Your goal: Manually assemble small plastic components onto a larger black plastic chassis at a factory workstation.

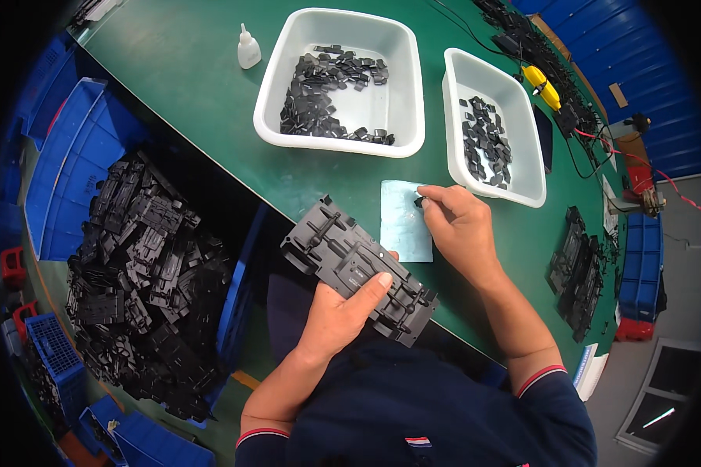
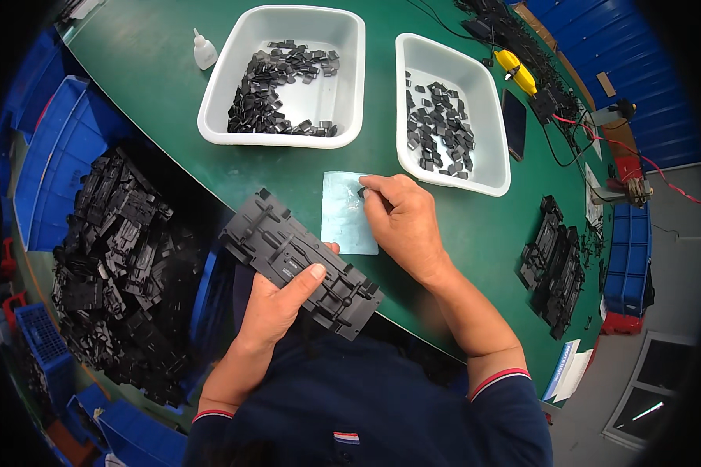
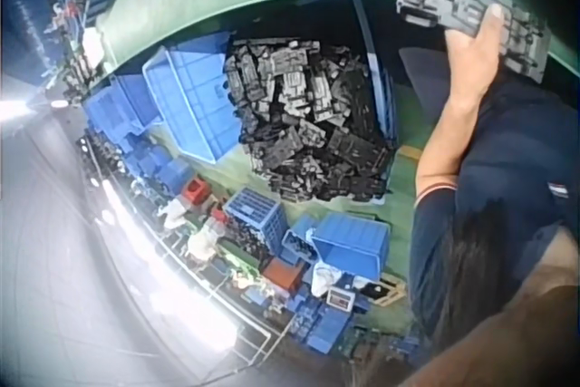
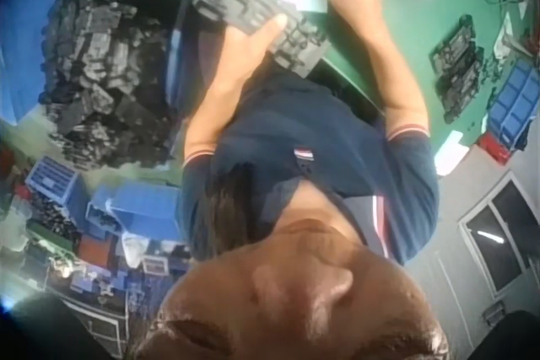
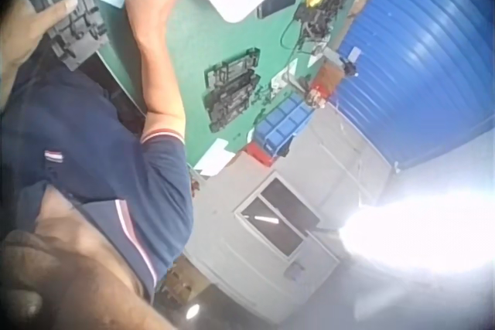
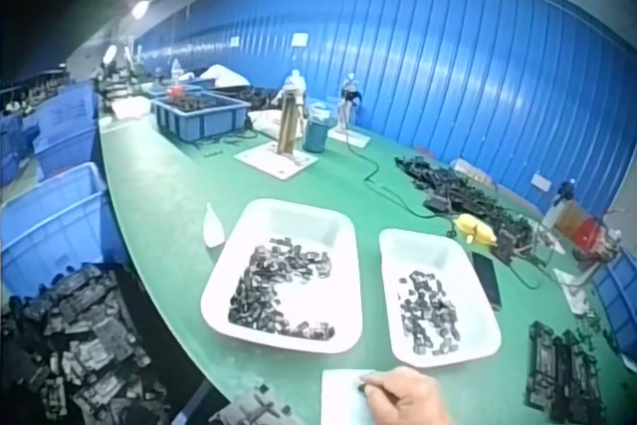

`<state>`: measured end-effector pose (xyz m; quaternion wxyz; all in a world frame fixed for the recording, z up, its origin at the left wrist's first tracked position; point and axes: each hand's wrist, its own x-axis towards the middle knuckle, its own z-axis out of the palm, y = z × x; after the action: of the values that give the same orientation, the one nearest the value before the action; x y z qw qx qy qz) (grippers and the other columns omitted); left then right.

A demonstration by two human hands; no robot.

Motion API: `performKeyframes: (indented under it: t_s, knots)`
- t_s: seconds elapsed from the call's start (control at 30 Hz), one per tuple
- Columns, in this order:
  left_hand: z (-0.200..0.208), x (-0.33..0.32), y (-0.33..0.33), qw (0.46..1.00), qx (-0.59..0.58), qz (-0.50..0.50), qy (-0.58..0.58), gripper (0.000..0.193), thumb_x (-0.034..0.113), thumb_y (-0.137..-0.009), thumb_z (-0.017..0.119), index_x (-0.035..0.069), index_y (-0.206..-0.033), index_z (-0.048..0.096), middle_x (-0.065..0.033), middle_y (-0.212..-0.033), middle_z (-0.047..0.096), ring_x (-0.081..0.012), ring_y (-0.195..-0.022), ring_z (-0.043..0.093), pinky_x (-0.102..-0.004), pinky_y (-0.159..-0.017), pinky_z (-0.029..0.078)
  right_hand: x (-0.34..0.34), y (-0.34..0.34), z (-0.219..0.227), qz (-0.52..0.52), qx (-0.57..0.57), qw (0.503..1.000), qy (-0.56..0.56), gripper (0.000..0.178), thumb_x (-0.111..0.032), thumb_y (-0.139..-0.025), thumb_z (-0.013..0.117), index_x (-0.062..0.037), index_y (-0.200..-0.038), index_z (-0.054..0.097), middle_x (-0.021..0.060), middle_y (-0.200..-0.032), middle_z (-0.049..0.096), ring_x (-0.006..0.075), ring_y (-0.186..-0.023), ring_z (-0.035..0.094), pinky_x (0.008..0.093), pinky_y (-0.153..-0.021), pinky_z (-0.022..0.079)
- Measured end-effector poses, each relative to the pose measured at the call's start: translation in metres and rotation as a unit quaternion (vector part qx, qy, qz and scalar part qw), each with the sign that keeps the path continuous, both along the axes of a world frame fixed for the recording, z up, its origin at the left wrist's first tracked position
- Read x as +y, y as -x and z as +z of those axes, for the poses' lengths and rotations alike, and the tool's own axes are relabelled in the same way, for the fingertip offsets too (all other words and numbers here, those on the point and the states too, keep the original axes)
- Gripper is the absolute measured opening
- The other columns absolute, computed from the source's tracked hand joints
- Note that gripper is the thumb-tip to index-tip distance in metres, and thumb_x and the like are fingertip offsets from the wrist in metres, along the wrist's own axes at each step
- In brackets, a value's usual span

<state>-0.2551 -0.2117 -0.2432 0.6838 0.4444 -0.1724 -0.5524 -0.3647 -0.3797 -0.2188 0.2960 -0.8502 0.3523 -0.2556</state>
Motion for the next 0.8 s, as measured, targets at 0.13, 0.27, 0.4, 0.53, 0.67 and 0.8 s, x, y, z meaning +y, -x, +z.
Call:
performKeyframes:
  t_s: [0.13, 0.27, 0.4, 0.53, 0.67, 0.8]
  knots:
    - [0.001, 0.0, 0.001, 1.0, 0.002, 0.003, -0.002, 0.024, 0.009, -0.09, 0.061, -0.003, -0.111, 0.057, -0.0093, -0.109, 0.063, -0.0119, -0.096, 0.059, -0.0285, -0.086, 0.048, -0.002, -0.001, -0.003, 0.005, 0.025, 0.999, 0.033, 0.016, -0.002, -0.082, 0.062, -0.0008, -0.096, 0.07, 0.0139, -0.075, 0.062, 0.0262, -0.064, 0.06, 0.0346, -0.06, 0.049]
    - [0.002, -0.001, 0.0, 1.0, 0.0, 0.001, -0.004, 0.024, 0.009, -0.09, 0.061, -0.003, -0.111, 0.058, -0.0086, -0.108, 0.063, -0.0118, -0.096, 0.059, -0.0283, -0.086, 0.048, -0.004, 0.002, -0.002, 0.018, 0.014, 0.998, 0.061, 0.017, -0.001, -0.081, 0.063, -0.0011, -0.098, 0.068, 0.014, -0.077, 0.062, 0.028, -0.065, 0.06, 0.0351, -0.06, 0.049]
    - [0.004, -0.001, 0.0, 1.0, -0.004, 0.014, 0.002, 0.023, 0.008, -0.09, 0.06, -0.003, -0.111, 0.058, -0.0076, -0.106, 0.063, -0.0117, -0.095, 0.059, -0.028, -0.085, 0.048, 0.008, 0.011, 0.018, 0.049, -0.039, 0.993, 0.102, 0.02, 0.004, -0.079, 0.064, -0.0009, -0.098, 0.066, 0.0131, -0.081, 0.064, 0.0258, -0.068, 0.062, 0.0327, -0.06, 0.05]
    - [0.009, -0.004, -0.003, 0.999, -0.035, 0.038, 0.006, 0.025, 0.005, -0.089, 0.059, -0.004, -0.112, 0.057, -0.0143, -0.108, 0.064, -0.0195, -0.1, 0.062, -0.0332, -0.09, 0.048, 0.028, 0.033, 0.04, 0.125, -0.098, 0.969, 0.188, 0.024, 0.012, -0.075, 0.066, -0.0015, -0.095, 0.065, 0.0129, -0.085, 0.065, 0.0241, -0.073, 0.064, 0.0309, -0.06, 0.051]
    - [0.021, -0.008, -0.008, 0.995, -0.063, 0.073, 0.02, 0.026, 0.004, -0.089, 0.058, -0.007, -0.112, 0.055, -0.0137, -0.105, 0.064, -0.0216, -0.101, 0.063, -0.0349, -0.09, 0.049, 0.054, 0.057, 0.045, 0.212, -0.1, 0.957, 0.172, 0.036, 0.012, -0.069, 0.072, -0.0042, -0.101, 0.065, 0.0135, -0.097, 0.064, 0.0254, -0.075, 0.064, 0.0314, -0.063, 0.053]
    - [0.029, -0.013, -0.007, 0.993, -0.074, 0.091, 0.024, 0.027, 0.005, -0.089, 0.058, -0.007, -0.113, 0.055, -0.0143, -0.105, 0.064, -0.022, -0.1, 0.063, -0.0348, -0.089, 0.05, 0.068, 0.071, 0.031, 0.253, -0.125, 0.946, 0.163, 0.04, 0.009, -0.067, 0.075, -0.0065, -0.103, 0.064, 0.0117, -0.1, 0.062, 0.0238, -0.076, 0.065, 0.0312, -0.063, 0.053]
